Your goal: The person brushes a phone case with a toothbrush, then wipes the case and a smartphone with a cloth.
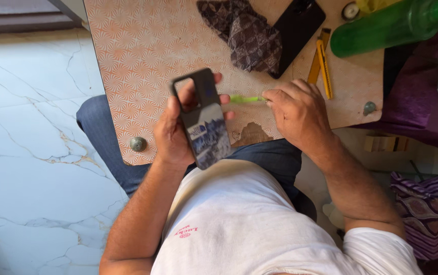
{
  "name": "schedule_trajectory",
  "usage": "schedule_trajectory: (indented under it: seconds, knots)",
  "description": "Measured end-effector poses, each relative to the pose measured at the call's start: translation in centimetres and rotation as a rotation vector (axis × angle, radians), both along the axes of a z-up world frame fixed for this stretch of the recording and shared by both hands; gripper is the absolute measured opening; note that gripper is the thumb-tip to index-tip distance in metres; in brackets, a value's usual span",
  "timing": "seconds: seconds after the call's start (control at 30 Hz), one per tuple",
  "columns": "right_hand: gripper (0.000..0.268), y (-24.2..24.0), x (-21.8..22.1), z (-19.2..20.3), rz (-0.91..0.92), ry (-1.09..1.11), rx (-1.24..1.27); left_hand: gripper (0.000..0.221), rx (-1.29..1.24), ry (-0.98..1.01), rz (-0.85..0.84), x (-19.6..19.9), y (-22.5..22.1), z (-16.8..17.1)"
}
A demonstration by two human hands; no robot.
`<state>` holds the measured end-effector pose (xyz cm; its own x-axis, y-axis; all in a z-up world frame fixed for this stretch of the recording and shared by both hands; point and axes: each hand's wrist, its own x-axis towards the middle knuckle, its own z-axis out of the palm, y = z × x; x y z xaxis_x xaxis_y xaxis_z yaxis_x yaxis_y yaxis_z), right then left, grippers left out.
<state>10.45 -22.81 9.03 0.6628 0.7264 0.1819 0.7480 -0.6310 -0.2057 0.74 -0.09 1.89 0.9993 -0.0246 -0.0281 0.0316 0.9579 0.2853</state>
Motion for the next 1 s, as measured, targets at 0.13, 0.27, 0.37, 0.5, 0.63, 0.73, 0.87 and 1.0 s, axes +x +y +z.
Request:
schedule_trajectory:
  seconds: [0.13,0.27,0.37,0.5,0.63,0.73,0.87,1.0]
  knots:
    - [0.018,0.7,1.9,0.7,0.040,-0.067,0.023,0.081,0.073,0.008,0.029,0.7,1.1,0.6]
    - [0.033,2.3,4.6,0.5,0.028,-0.110,0.042,0.081,0.095,0.029,0.039,1.4,1.7,0.7]
    - [0.054,3.3,6.1,-0.3,-0.020,-0.133,0.046,0.080,0.050,0.043,0.025,1.5,1.6,0.3]
    - [0.060,3.8,8.1,-1.6,-0.044,-0.322,-0.062,0.077,-0.014,0.045,0.007,1.6,1.4,-0.5]
    - [0.029,4.3,9.8,-1.3,0.056,-0.368,0.011,0.076,-0.013,0.042,0.032,1.8,1.5,-0.5]
    - [0.051,1.6,8.7,3.0,0.108,0.113,0.153,0.074,-0.036,0.013,0.061,1.1,1.6,-0.9]
    - [0.021,-0.6,4.2,4.6,0.226,-0.190,-0.163,0.074,-0.032,-0.013,0.076,1.1,1.7,-1.2]
    - [0.011,0.1,-0.2,-0.4,0.220,-0.145,-0.212,0.071,-0.078,-0.011,0.054,0.9,1.7,-1.4]
